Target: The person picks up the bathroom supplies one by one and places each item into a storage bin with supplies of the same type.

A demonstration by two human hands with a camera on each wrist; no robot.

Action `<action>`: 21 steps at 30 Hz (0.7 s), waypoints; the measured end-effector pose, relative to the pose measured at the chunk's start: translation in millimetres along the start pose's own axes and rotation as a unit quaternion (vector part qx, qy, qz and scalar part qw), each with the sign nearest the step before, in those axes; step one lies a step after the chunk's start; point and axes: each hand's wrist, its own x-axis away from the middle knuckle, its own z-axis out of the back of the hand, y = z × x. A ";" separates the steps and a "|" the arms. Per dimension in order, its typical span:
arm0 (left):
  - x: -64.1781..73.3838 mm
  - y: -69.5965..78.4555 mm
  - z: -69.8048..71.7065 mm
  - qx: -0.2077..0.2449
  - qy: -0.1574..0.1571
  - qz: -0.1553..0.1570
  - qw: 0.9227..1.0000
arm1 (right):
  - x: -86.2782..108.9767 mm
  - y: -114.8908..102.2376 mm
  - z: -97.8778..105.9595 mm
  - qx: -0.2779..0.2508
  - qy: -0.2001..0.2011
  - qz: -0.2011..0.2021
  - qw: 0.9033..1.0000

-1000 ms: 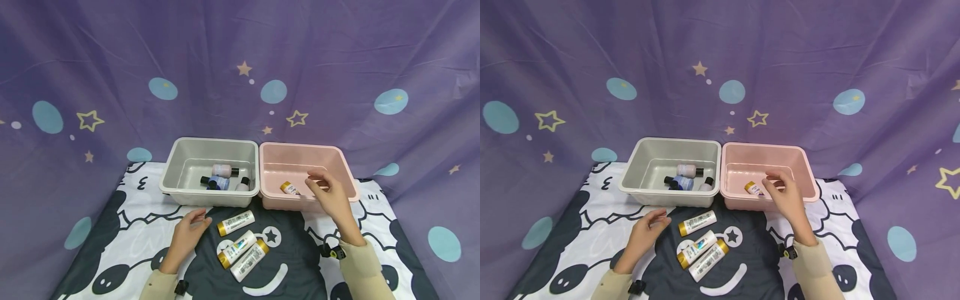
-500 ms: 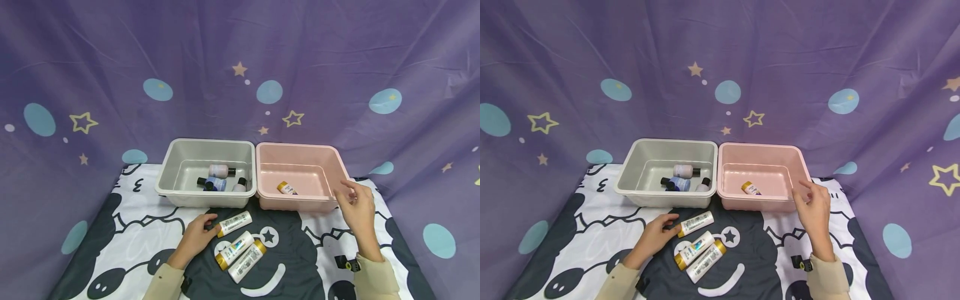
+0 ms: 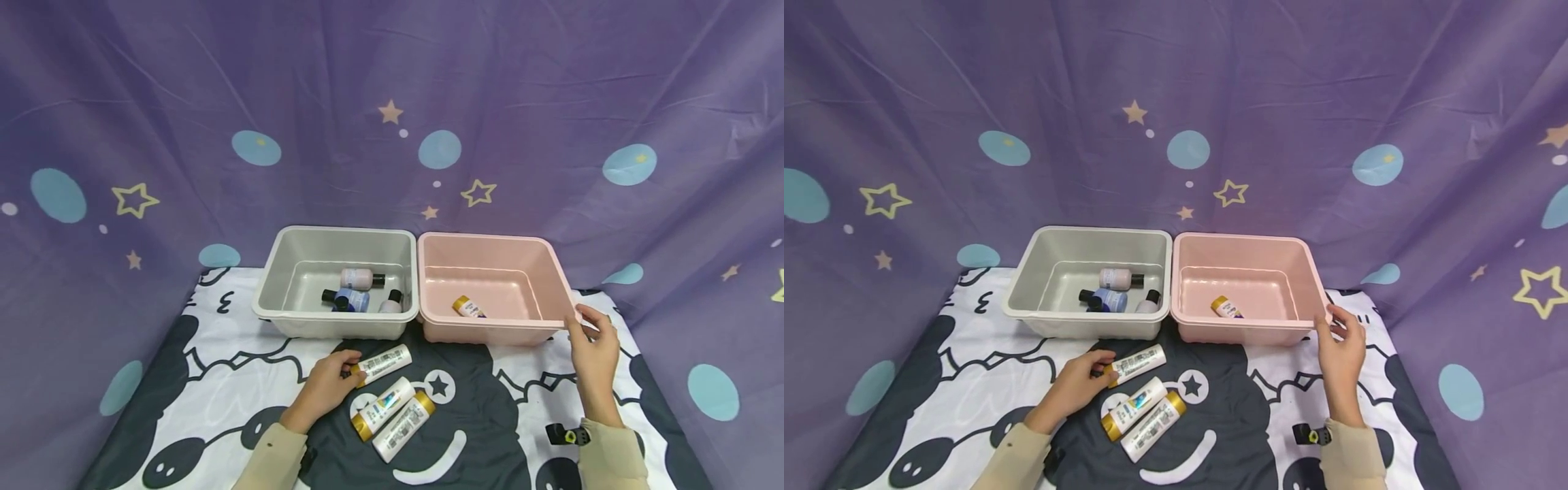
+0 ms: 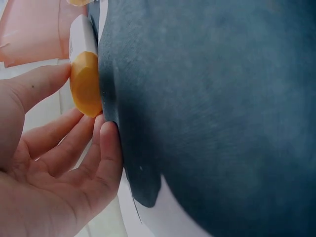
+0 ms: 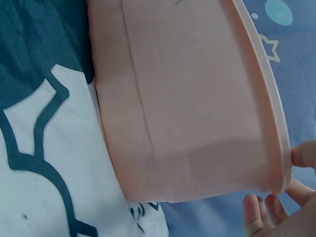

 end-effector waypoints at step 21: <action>1.3 5.1 -4.8 0.000 -0.006 -0.017 1.000 | -0.7 11.3 -5.4 -0.153 -0.002 -0.075 0.985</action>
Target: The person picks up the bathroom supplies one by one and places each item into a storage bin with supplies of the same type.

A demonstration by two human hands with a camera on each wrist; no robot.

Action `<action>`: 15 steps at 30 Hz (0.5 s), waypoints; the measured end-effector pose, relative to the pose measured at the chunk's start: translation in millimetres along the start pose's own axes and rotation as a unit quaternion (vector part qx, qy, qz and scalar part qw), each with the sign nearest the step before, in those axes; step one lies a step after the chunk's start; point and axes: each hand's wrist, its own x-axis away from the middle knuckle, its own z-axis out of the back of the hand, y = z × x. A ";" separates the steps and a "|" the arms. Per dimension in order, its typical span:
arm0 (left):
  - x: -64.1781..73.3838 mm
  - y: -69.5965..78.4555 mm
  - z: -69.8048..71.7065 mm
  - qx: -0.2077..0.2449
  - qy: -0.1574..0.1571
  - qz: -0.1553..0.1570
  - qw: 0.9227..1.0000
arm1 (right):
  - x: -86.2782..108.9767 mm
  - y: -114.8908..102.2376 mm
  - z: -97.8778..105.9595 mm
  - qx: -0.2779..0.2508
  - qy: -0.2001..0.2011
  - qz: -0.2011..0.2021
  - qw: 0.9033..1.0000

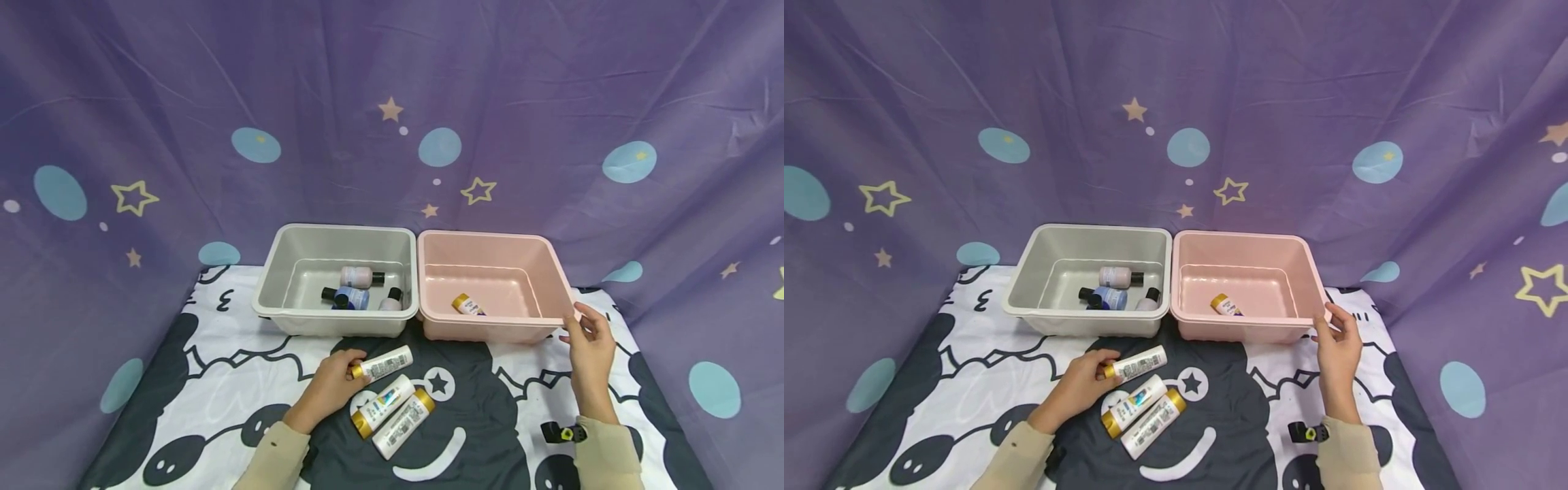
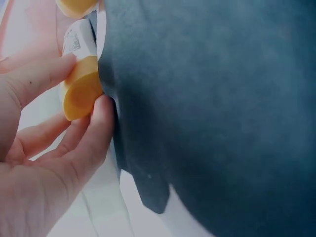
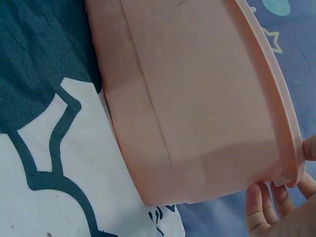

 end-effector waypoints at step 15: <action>-5.3 10.3 10.4 0.203 0.036 0.122 0.971 | -0.4 1.6 -0.2 -0.015 -0.002 -0.017 1.000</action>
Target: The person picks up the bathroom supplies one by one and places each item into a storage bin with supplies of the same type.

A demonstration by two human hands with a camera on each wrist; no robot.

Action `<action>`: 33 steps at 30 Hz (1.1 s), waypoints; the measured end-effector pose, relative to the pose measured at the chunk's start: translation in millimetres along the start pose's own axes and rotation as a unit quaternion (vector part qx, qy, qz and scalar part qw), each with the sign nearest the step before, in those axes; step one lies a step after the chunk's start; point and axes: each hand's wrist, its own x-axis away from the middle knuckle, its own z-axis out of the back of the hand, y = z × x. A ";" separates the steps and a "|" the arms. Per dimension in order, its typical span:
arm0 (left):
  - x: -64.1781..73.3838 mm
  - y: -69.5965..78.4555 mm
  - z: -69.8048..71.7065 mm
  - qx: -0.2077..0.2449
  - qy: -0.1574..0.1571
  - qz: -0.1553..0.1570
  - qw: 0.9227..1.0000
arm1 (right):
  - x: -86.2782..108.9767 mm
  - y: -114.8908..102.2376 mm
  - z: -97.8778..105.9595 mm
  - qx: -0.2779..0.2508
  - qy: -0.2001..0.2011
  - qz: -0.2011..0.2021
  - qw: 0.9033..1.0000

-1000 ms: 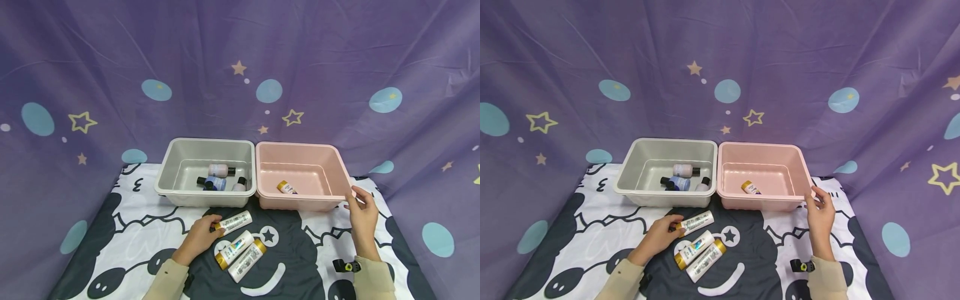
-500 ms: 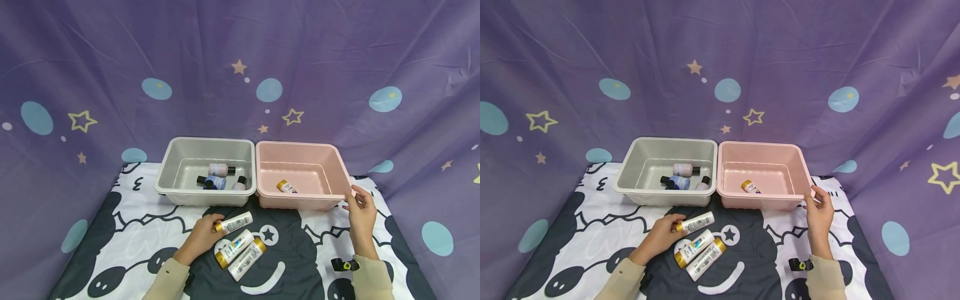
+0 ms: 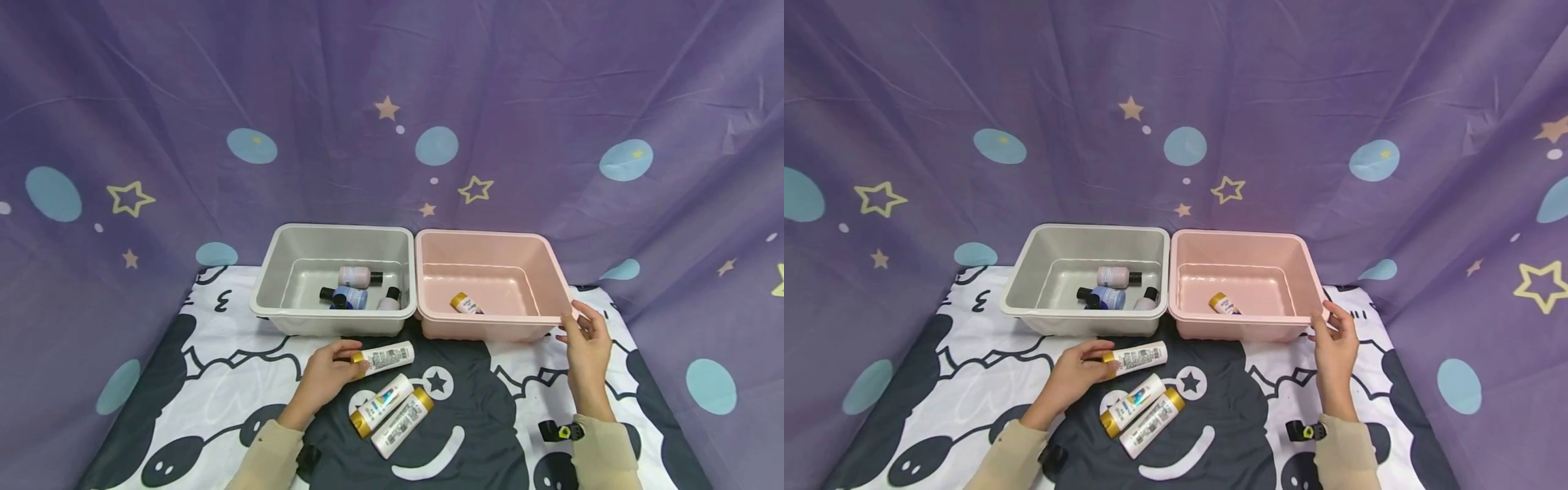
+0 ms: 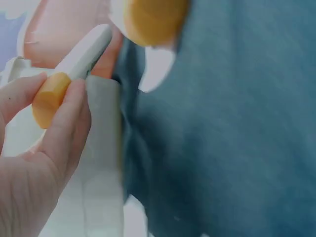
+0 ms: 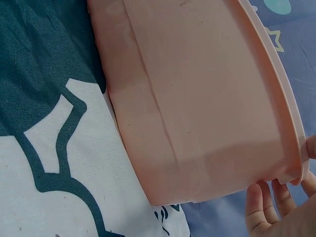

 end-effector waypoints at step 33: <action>-104.5 192.9 -38.4 0.131 -0.125 -0.123 0.976 | -0.2 0.7 -3.3 0.000 0.005 -0.002 1.000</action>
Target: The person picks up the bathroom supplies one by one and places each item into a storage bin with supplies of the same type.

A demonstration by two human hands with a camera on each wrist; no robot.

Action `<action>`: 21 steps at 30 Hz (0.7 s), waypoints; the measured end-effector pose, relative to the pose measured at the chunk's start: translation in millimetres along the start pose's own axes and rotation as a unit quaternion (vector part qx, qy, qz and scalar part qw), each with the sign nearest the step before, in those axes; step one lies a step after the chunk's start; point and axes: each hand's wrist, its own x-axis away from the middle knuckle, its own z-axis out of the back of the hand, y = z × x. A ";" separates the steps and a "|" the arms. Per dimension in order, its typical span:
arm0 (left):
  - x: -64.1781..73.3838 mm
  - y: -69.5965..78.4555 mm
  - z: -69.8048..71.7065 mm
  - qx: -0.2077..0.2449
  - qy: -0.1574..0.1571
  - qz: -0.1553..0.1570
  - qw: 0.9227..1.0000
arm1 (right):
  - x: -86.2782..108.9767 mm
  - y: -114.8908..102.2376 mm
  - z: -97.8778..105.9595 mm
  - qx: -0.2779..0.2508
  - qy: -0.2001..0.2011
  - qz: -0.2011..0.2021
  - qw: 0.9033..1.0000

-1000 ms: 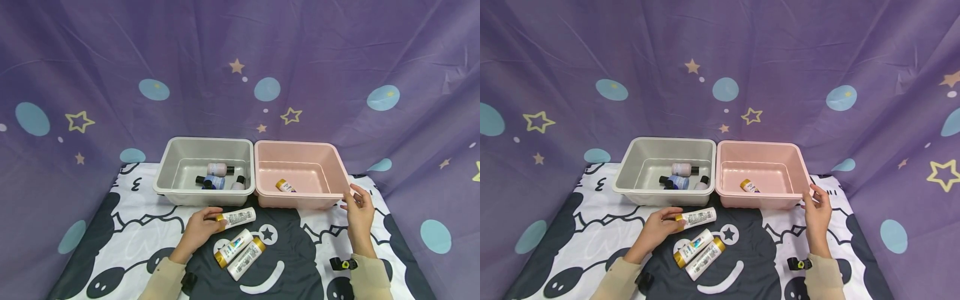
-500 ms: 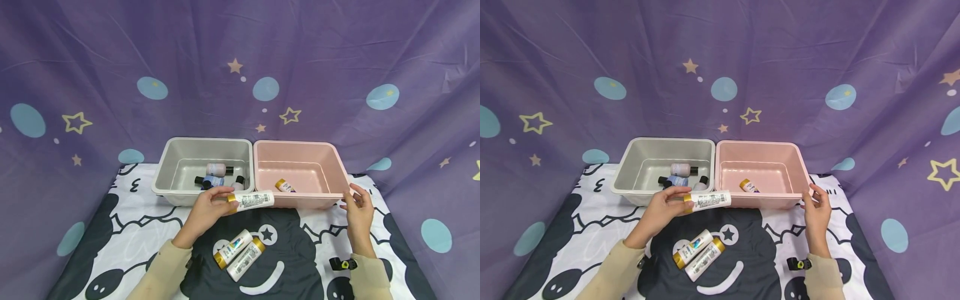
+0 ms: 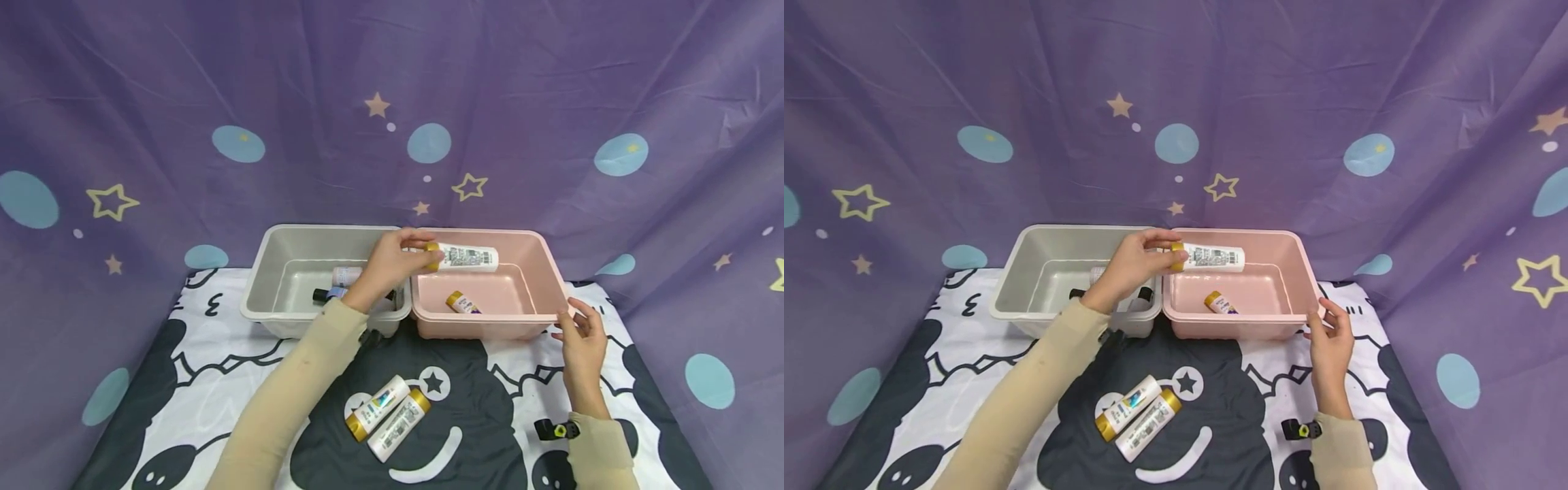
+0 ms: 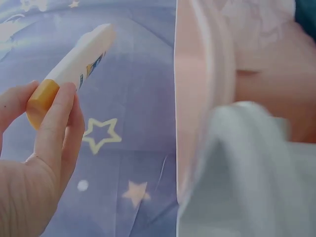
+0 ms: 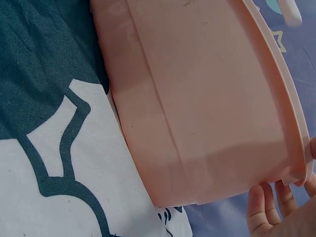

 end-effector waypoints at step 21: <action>-111.1 -30.5 -60.4 -0.074 0.018 0.052 0.996 | -6.2 7.1 -0.8 -0.005 -0.002 0.013 1.000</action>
